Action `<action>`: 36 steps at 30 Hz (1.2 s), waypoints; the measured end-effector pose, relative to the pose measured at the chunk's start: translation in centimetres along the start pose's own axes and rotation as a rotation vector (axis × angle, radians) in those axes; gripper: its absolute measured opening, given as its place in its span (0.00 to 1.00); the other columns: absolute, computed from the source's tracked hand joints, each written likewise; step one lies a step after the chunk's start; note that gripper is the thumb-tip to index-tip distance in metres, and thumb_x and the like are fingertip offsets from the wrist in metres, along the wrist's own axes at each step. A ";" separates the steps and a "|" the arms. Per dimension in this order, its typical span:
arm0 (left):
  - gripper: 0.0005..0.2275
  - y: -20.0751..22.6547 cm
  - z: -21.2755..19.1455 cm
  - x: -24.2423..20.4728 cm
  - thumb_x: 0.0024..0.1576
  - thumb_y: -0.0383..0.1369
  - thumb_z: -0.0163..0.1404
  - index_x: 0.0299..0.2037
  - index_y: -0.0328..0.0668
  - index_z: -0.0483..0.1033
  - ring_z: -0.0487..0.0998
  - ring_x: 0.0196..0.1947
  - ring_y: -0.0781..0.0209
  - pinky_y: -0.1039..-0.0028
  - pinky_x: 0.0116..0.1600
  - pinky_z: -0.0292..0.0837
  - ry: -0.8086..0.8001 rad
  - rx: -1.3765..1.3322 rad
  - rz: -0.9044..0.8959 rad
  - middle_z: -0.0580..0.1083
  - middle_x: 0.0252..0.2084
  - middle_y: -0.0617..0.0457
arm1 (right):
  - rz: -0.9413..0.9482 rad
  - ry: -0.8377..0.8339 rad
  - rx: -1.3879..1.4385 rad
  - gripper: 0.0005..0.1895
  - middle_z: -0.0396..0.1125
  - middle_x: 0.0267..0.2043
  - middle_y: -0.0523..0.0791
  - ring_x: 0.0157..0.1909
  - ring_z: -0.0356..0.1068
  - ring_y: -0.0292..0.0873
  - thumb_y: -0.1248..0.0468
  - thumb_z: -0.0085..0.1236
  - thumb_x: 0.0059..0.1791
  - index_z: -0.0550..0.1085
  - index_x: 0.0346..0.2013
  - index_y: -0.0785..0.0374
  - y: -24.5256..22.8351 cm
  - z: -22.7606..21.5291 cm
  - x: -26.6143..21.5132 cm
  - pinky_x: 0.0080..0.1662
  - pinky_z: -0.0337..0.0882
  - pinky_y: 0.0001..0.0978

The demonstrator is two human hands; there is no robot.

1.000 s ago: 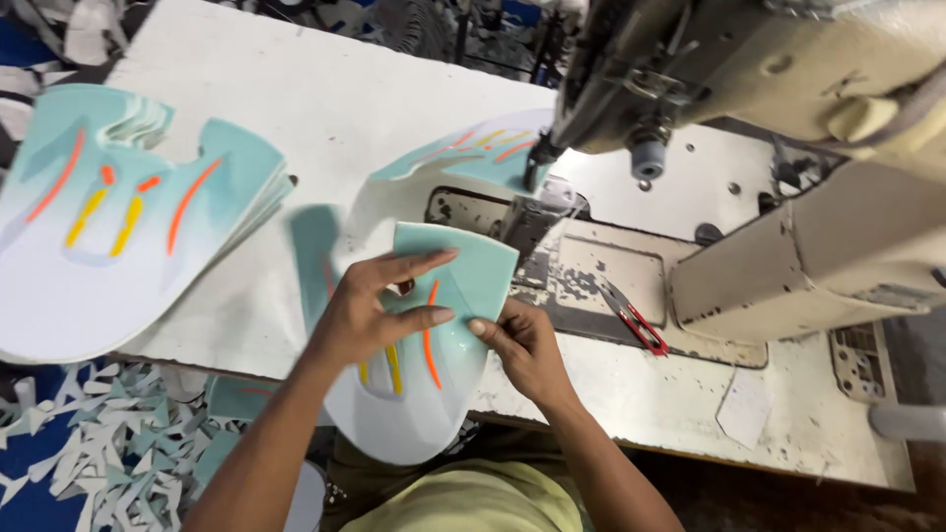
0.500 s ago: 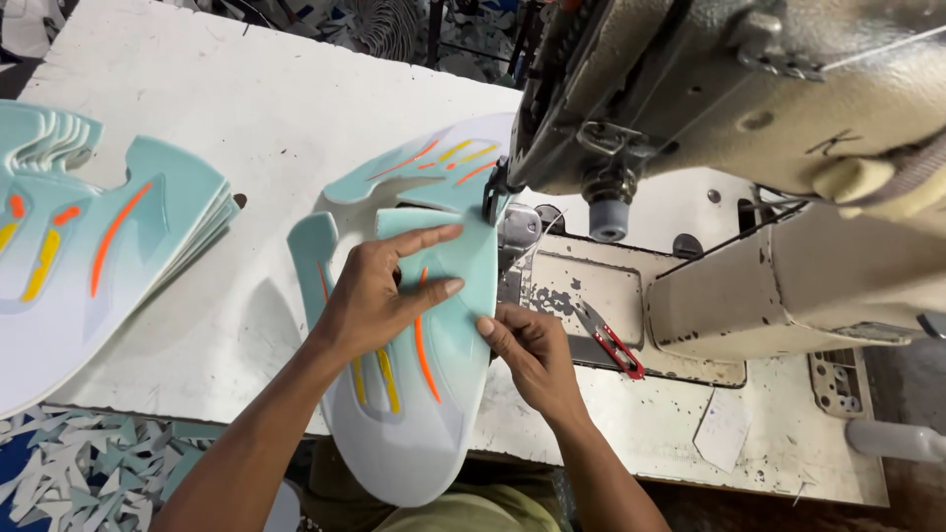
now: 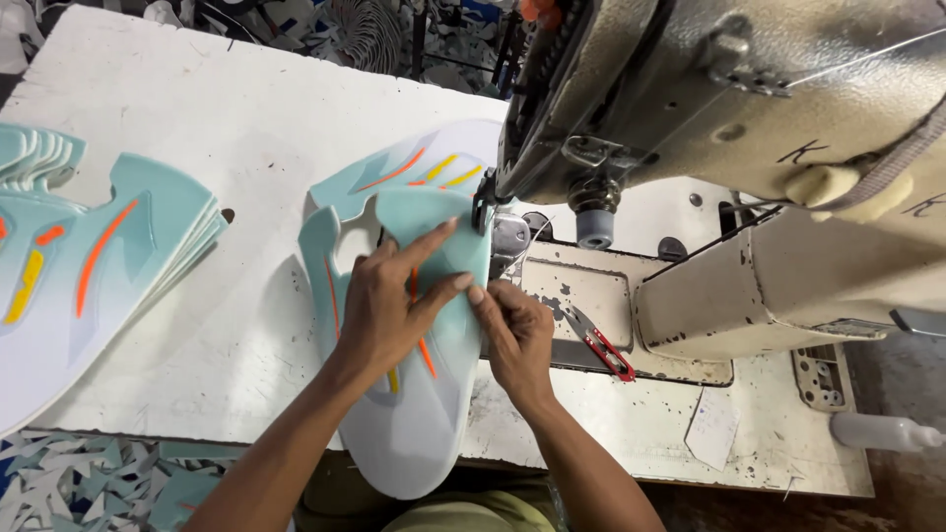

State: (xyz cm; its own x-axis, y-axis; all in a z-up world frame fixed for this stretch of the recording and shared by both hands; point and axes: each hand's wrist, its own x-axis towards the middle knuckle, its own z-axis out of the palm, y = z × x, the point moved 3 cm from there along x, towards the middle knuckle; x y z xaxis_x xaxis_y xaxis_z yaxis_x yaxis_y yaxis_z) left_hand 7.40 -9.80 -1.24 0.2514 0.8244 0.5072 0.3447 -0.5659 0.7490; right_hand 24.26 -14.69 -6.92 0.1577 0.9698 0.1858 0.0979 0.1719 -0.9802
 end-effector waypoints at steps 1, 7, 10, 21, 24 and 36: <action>0.27 -0.2 0.4 0.6 0.54 0.45 0.60 0.62 0.45 0.75 0.78 0.32 0.52 0.64 0.40 0.74 -0.038 0.036 -0.132 0.78 0.41 0.39 | 0.008 0.014 0.002 0.15 0.63 0.24 0.37 0.26 0.56 0.27 0.61 0.57 0.56 0.77 0.31 0.69 -0.1 -0.1 0.4 0.28 0.55 0.21; 0.30 -0.6 1.1 2.3 0.47 0.55 0.64 0.58 0.51 0.80 0.73 0.26 0.51 0.59 0.38 0.69 0.047 0.235 -0.134 0.71 0.27 0.40 | -0.013 -0.085 -0.186 0.11 0.72 0.28 0.40 0.29 0.70 0.31 0.61 0.52 0.56 0.78 0.40 0.66 -1.2 -4.4 3.0 0.33 0.70 0.24; 0.29 0.1 1.0 3.2 0.47 0.54 0.65 0.56 0.49 0.81 0.73 0.29 0.49 0.57 0.41 0.69 0.134 0.343 0.010 0.71 0.28 0.41 | -0.248 0.018 -0.538 0.12 0.73 0.35 0.49 0.34 0.75 0.39 0.64 0.55 0.52 0.74 0.46 0.70 4.5 -7.8 8.9 0.35 0.75 0.30; 0.32 -2.1 1.7 4.0 0.45 0.56 0.64 0.54 0.43 0.80 0.79 0.38 0.51 0.62 0.48 0.71 -0.008 0.121 -0.089 0.78 0.41 0.43 | -0.154 -0.108 -0.726 0.18 0.72 0.39 0.52 0.40 0.72 0.45 0.52 0.55 0.53 0.77 0.38 0.67 24.9 -9.2 24.7 0.44 0.73 0.38; 0.36 -3.7 2.0 3.3 0.43 0.58 0.62 0.63 0.53 0.76 0.78 0.36 0.50 0.62 0.57 0.70 -0.149 0.273 -0.254 0.79 0.37 0.46 | -0.098 -0.018 -0.479 0.23 0.72 0.36 0.53 0.38 0.72 0.45 0.49 0.53 0.55 0.77 0.37 0.70 23.5 -11.2 21.2 0.43 0.73 0.37; 0.31 -9.6 -3.7 -0.1 0.54 0.50 0.62 0.67 0.50 0.72 0.70 0.37 0.56 0.63 0.47 0.66 -0.027 0.259 0.105 0.70 0.34 0.50 | 0.074 -0.228 -0.431 0.17 0.74 0.22 0.47 0.24 0.70 0.38 0.58 0.60 0.52 0.81 0.33 0.73 1.4 -1.3 -5.5 0.29 0.70 0.31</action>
State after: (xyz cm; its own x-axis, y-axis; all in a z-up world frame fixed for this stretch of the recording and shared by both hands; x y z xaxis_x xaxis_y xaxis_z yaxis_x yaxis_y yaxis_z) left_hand 0.76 -4.41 -6.90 0.3211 0.7622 0.5621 0.5341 -0.6359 0.5571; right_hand 24.82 -19.98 -9.25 -0.0352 0.9981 0.0502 0.5001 0.0610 -0.8638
